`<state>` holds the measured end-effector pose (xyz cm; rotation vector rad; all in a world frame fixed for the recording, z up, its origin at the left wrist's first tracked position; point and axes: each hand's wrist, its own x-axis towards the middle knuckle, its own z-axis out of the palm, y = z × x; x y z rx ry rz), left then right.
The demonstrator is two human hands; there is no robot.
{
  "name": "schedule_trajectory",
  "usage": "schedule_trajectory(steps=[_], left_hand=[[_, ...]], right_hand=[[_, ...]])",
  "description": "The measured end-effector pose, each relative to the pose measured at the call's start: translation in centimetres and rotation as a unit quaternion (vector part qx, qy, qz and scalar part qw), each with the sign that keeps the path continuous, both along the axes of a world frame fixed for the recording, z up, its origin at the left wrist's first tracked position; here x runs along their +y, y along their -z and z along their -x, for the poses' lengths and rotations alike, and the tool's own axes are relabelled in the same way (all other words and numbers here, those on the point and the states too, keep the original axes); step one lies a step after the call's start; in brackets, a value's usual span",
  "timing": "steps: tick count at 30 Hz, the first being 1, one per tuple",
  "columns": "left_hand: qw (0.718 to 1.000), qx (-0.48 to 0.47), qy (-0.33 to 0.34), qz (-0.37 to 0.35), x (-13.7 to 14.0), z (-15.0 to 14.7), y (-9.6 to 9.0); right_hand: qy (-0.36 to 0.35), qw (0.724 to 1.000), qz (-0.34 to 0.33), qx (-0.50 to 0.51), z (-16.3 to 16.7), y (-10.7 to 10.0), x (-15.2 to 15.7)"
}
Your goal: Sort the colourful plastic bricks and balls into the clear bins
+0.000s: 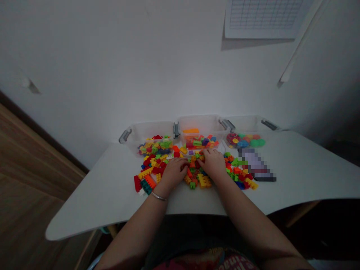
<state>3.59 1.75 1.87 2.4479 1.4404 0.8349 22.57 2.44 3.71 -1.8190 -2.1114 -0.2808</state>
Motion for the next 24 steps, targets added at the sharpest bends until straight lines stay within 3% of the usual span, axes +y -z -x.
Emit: schedule_trajectory(steps=[9,16,20,24], left_hand=[[1.0,0.003,0.002,0.0,0.1,0.1,0.3],[1.0,0.001,0.004,0.0,0.1,0.1,0.2],[1.0,-0.002,0.004,0.003,0.0,0.2,0.1],[1.0,-0.002,0.007,0.005,0.0,0.3,0.2]], right_hand=[[0.037,0.999,0.025,0.001,0.2,0.2,0.3],[-0.034,0.989,-0.014,0.141,-0.6,0.8,1.0],[-0.098,0.942,-0.09,0.309,-1.0,1.2,1.6],[-0.095,0.855,-0.14,0.491,-1.7,0.2,2.4]])
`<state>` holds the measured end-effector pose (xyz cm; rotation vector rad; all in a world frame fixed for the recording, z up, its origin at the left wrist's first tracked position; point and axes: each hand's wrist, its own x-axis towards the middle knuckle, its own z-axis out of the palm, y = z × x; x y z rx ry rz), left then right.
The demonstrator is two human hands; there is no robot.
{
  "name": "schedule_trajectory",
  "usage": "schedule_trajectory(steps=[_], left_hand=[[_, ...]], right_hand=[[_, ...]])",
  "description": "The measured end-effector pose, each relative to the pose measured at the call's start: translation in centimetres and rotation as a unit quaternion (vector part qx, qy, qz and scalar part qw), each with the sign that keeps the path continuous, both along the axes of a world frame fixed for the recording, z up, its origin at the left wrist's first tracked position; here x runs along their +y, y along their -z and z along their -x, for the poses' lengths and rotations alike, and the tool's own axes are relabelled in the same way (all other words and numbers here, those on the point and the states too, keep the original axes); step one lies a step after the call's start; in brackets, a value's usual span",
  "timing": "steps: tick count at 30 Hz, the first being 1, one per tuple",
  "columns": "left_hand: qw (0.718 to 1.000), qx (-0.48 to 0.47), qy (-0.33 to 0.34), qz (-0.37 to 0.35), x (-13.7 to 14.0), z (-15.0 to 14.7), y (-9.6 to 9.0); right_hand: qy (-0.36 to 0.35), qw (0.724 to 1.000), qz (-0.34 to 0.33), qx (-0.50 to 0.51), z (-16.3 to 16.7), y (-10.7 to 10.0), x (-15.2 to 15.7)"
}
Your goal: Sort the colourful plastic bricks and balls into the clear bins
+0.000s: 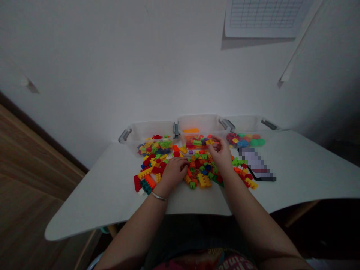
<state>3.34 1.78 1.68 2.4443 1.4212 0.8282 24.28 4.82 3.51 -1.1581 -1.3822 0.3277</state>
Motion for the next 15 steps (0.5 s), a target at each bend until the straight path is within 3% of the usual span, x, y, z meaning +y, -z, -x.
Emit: schedule_trajectory(steps=[3,8,11,15], left_hand=[[1.0,0.0,0.001,0.002,-0.1,0.1,0.2],[1.0,0.006,-0.003,0.008,-0.1,0.6,0.4],[1.0,0.008,-0.001,0.009,-0.1,0.8,0.5],[1.0,0.0,-0.002,0.006,0.0,0.9,0.6]], right_hand=[[0.021,0.996,-0.047,0.066,-1.1,-1.8,0.8],[0.052,0.992,-0.11,-0.026,-3.0,-5.1,2.7],[0.076,0.985,-0.093,-0.127,-3.5,-6.0,3.8],[0.06,0.963,-0.021,-0.26,-3.2,-5.6,4.6]])
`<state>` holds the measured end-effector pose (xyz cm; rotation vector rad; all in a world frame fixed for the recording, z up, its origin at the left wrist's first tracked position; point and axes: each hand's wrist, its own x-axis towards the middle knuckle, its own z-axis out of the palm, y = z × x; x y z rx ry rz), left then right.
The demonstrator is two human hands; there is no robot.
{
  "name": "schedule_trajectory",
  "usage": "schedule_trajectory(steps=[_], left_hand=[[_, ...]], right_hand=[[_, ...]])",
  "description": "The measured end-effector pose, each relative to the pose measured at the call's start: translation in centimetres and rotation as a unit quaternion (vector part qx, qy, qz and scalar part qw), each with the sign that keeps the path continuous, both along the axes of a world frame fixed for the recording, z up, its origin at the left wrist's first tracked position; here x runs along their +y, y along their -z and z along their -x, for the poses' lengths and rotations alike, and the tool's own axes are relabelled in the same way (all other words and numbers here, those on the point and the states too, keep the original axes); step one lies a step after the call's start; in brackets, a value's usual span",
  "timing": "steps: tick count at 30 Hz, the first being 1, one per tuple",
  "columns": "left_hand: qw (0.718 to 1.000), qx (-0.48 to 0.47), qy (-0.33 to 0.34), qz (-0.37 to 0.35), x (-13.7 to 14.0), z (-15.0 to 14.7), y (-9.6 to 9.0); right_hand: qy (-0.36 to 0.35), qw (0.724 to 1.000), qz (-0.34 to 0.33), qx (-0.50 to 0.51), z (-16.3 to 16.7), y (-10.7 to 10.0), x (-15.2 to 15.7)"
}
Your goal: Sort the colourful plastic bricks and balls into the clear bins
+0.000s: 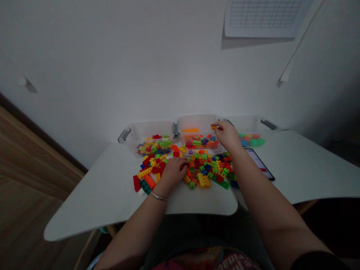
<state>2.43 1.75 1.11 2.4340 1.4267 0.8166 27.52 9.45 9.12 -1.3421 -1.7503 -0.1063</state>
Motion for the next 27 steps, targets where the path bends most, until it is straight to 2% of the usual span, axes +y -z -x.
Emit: schedule_trajectory(steps=[4,8,14,18,22,24,27], left_hand=[[1.0,0.0,0.0,-0.003,0.0,-0.2,0.1],[1.0,0.0,0.001,-0.003,0.1,-0.5,0.2],[1.0,0.006,-0.004,0.0,0.0,-0.4,0.1],[1.0,0.008,-0.002,-0.002,0.0,-0.3,-0.1],[1.0,0.008,-0.004,-0.002,-0.1,-0.3,-0.3],[1.0,0.007,-0.004,-0.002,-0.1,-0.3,-0.3],[1.0,0.005,-0.003,-0.002,0.0,-0.5,-0.2]], right_hand=[[0.027,0.993,0.035,-0.111,0.7,0.6,-0.1],[0.079,0.971,0.059,-0.217,1.2,0.5,-0.5],[0.099,0.961,0.082,-0.246,1.5,0.1,-0.4],[0.062,0.977,0.079,-0.189,1.3,0.2,-0.2],[-0.014,0.998,0.055,-0.038,1.0,0.1,-0.4],[-0.036,0.997,0.02,0.06,0.9,0.1,-0.9],[-0.055,0.982,-0.034,0.179,1.2,0.3,-2.3]])
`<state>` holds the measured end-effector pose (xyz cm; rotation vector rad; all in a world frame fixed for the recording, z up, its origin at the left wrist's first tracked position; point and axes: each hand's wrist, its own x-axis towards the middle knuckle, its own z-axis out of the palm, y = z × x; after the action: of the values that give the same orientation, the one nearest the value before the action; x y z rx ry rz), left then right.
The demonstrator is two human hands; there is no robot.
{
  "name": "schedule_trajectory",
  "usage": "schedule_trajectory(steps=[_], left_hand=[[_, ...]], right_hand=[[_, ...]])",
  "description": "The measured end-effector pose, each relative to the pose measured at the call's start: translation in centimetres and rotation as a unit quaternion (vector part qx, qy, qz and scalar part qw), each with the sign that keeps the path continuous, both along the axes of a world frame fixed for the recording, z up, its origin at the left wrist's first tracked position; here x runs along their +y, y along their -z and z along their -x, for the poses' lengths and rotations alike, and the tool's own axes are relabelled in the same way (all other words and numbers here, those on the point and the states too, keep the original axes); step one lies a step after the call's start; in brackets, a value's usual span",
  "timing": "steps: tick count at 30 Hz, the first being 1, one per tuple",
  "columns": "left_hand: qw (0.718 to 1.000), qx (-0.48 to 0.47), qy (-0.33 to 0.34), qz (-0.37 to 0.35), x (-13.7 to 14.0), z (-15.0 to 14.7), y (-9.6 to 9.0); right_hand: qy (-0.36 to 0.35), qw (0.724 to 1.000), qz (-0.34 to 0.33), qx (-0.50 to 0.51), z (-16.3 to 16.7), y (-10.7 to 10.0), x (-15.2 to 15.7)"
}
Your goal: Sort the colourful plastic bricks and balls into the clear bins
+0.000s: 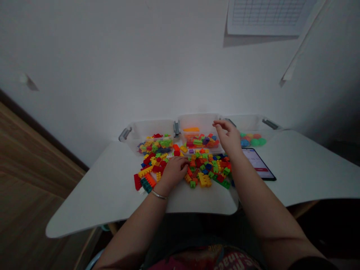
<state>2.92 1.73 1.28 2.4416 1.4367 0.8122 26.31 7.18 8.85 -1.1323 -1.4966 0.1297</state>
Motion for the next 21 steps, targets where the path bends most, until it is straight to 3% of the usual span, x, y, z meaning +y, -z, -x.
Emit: schedule_trajectory(steps=[4,7,10,13,21], left_hand=[[1.0,-0.001,0.005,-0.002,0.1,-0.2,0.1],[1.0,-0.002,0.004,-0.005,0.2,-0.4,0.1],[1.0,0.001,0.004,-0.005,0.3,-0.5,0.0],[1.0,0.001,0.006,-0.009,0.2,-0.7,-0.1],[1.0,0.006,0.007,-0.009,0.2,-0.9,-0.1]], right_hand=[[-0.037,0.999,-0.011,0.025,1.1,1.1,-2.3],[-0.044,0.993,0.03,-0.102,2.0,2.4,-3.5],[-0.036,0.965,0.072,-0.249,2.6,3.9,-4.0],[-0.022,0.936,0.103,-0.336,2.9,5.1,-3.9],[-0.02,0.917,0.126,-0.378,2.9,6.8,-2.7]])
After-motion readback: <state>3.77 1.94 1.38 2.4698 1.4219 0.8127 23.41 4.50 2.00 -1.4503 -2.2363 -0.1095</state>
